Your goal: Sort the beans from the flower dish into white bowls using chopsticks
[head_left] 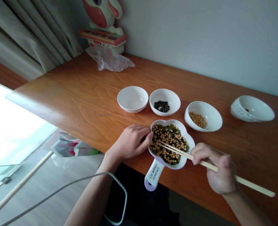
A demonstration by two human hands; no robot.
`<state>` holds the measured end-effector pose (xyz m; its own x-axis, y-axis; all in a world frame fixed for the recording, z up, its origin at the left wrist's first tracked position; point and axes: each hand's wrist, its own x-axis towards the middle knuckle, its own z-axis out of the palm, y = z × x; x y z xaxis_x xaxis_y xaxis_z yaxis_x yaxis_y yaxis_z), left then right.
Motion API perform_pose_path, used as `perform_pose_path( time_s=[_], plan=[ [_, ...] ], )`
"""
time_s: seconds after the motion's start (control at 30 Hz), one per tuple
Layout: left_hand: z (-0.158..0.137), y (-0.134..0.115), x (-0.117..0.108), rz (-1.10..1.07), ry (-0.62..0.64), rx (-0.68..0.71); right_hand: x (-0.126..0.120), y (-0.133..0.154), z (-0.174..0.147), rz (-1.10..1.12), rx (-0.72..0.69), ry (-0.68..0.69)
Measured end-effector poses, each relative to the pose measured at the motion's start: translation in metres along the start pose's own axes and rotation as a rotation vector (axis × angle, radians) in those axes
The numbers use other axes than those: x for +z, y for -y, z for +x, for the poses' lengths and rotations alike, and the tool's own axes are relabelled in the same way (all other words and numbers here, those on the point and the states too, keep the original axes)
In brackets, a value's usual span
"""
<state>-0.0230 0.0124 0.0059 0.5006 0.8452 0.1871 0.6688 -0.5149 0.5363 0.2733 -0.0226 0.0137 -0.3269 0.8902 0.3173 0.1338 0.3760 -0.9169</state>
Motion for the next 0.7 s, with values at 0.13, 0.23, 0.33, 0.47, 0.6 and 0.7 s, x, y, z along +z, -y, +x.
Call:
perform_pose_path(
  time_s=[0.13, 0.23, 0.33, 0.47, 0.6, 0.7],
  plan=[
    [0.0, 0.0, 0.0, -0.004, -0.002, 0.004, -0.002, -0.005, -0.005, 0.008, -0.005, -0.03],
    [-0.001, 0.0, 0.0, -0.005, -0.007, 0.002, -0.001, -0.004, -0.005, 0.012, -0.006, -0.066],
    [0.0, 0.0, 0.0, -0.006, -0.001, 0.001, 0.002, 0.0, -0.002, 0.041, 0.0, -0.11],
    [0.0, 0.0, 0.001, 0.001, 0.0, -0.002, 0.002, 0.004, -0.002, 0.046, 0.001, -0.152],
    [0.0, 0.0, 0.001, 0.005, 0.002, -0.004, -0.005, 0.003, 0.001, 0.024, -0.002, -0.128],
    [-0.001, 0.001, 0.001, 0.009, 0.0, -0.006, -0.021, 0.011, 0.016, 0.049, 0.072, -0.097]
  ],
)
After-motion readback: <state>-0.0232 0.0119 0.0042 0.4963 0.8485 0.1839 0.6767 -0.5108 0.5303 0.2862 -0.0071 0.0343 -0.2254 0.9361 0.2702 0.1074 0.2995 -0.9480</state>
